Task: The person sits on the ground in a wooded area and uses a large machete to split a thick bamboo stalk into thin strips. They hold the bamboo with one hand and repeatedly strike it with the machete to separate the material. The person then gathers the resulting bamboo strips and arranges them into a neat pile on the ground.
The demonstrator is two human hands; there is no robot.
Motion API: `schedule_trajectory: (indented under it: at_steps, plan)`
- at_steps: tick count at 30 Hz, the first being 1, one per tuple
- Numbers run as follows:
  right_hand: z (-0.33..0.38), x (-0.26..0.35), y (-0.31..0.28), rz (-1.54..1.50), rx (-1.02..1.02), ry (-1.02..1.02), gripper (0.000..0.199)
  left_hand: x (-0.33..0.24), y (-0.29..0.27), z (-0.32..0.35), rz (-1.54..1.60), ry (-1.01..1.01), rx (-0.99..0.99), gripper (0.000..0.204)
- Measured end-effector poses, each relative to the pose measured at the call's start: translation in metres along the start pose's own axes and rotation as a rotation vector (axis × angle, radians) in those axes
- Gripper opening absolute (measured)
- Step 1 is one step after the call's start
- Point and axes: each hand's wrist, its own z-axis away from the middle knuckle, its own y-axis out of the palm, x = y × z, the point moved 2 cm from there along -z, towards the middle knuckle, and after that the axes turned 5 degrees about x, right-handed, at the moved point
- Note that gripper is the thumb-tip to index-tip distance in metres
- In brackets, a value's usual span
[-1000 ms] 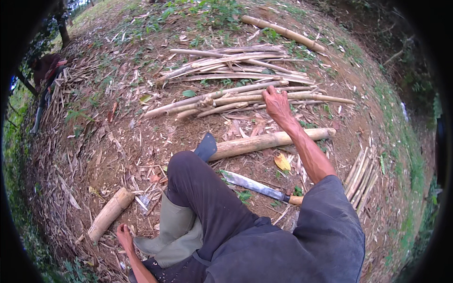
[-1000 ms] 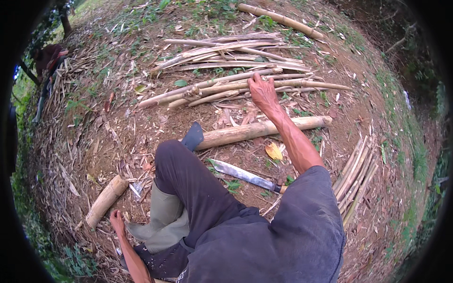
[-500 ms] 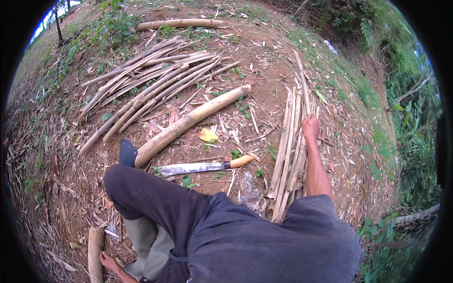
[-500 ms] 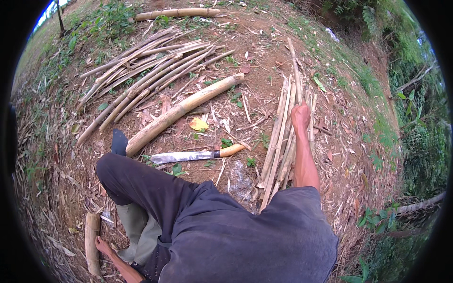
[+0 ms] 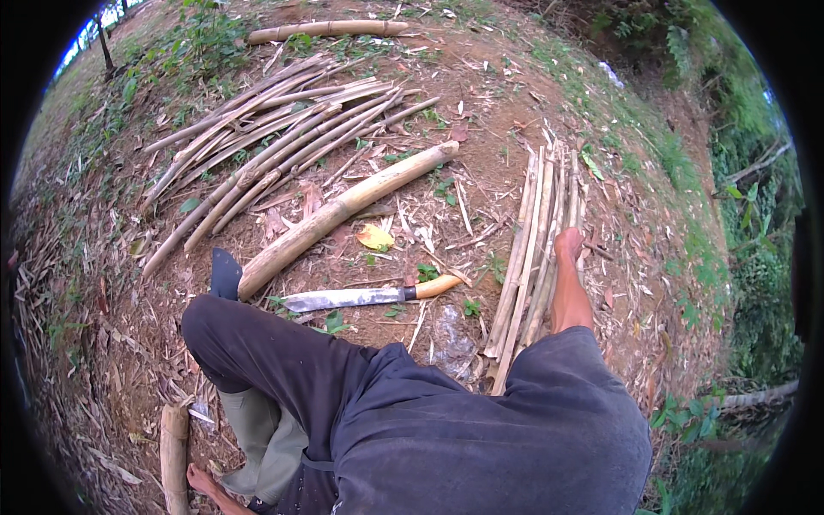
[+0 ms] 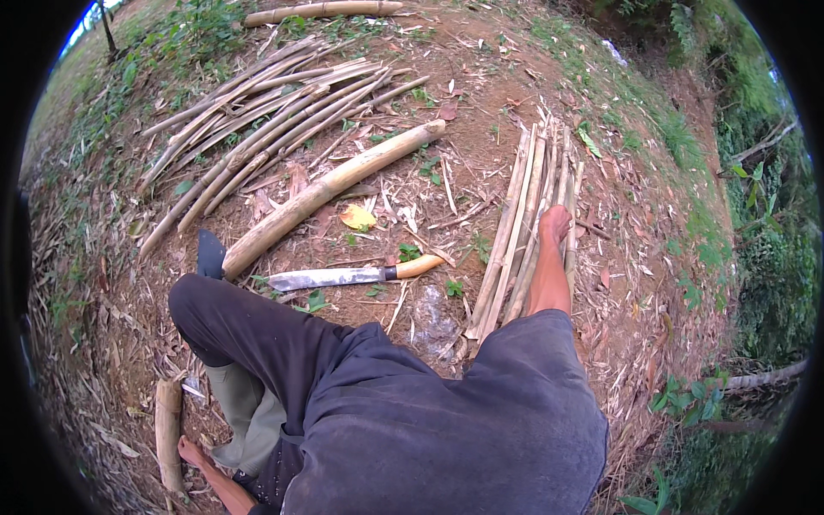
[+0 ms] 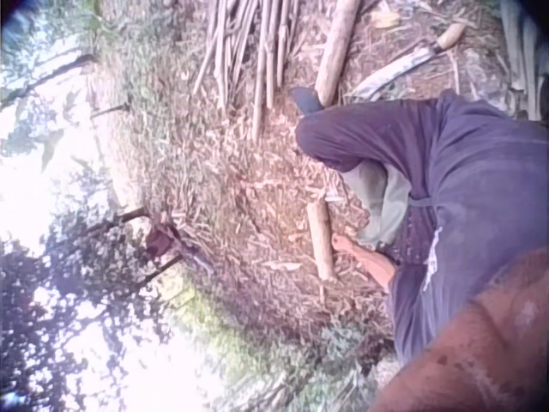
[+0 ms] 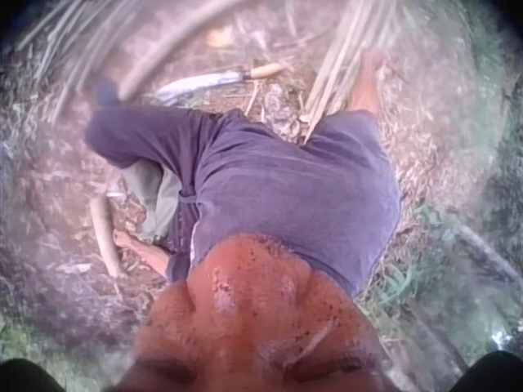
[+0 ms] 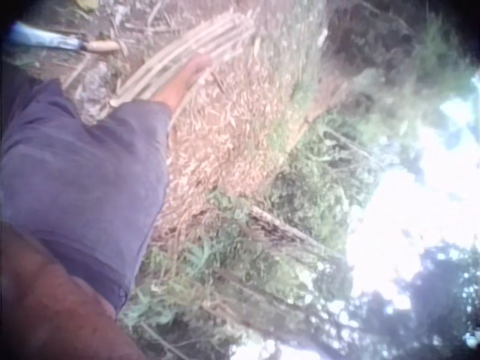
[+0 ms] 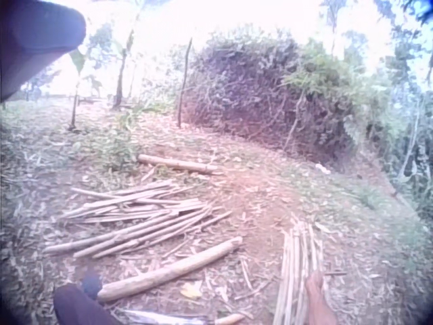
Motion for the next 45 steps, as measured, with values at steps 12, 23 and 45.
schedule_trajectory:
  at_steps: [12, 23, 45]
  plan:
    - [-0.003, -0.017, 0.035, 0.185, 0.015, 0.032, 0.035, 0.020, -0.001, -0.005, 0.148, -0.060, 0.043, 0.029]
    - [0.104, 0.296, 0.068, -0.067, -0.141, -0.992, 0.028, 0.015, -0.010, 0.030, 0.021, -0.040, -0.067, 0.028]
    - [0.227, 0.579, 0.241, 0.464, -0.088, -1.541, 0.017, 0.023, -0.021, 0.056, -0.285, -0.029, -0.059, 0.028]
